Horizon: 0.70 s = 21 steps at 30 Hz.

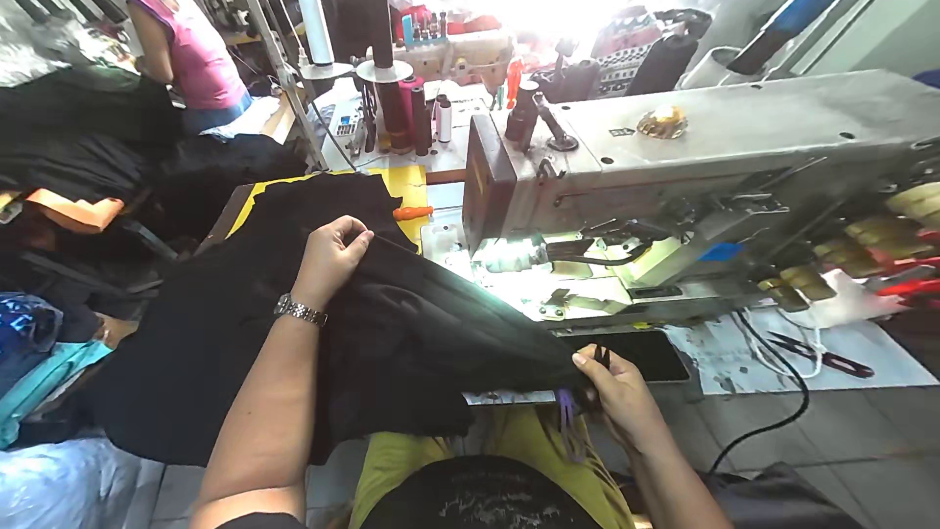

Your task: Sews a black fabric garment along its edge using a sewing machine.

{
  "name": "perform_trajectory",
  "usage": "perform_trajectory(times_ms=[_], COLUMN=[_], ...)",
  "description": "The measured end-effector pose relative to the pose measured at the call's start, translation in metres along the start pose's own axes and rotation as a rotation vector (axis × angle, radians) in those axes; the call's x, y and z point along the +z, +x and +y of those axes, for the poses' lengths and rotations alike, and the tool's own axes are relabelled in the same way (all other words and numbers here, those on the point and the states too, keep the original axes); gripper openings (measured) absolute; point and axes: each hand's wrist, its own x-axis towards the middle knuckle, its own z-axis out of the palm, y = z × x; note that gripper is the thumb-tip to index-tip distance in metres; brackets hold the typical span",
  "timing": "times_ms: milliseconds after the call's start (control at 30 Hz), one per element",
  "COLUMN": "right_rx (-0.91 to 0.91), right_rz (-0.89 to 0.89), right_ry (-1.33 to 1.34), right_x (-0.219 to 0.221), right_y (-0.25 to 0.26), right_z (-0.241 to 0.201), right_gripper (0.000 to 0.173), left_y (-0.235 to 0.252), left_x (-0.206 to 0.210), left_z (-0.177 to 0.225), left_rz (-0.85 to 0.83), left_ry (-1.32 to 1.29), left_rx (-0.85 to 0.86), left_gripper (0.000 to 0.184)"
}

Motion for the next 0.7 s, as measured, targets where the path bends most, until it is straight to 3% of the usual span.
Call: perform_trajectory(times_ms=[367,500,600,700], right_rx=[0.007,-0.067,-0.203,-0.341], right_rz=[0.065,0.097,0.129,0.178], right_ry=[-0.090,-0.320,-0.474,-0.615], right_x=[0.003,0.007,0.012,0.020], right_y=[0.000,0.004,0.007,0.011], right_z=[-0.005,-0.011,-0.014,-0.018], right_gripper=[0.014,0.012,0.011,0.013], left_y=[0.004,0.003,0.000,0.001], left_x=[0.014,0.018,0.037,0.067], left_z=[-0.003,0.022,0.054,0.059], left_rz=[-0.015,-0.115,-0.271,-0.459], left_ry=[0.134,0.348,0.311,0.278], left_rx=[0.024,0.209,0.360,0.365], left_gripper=[0.017,0.033,0.041,0.041])
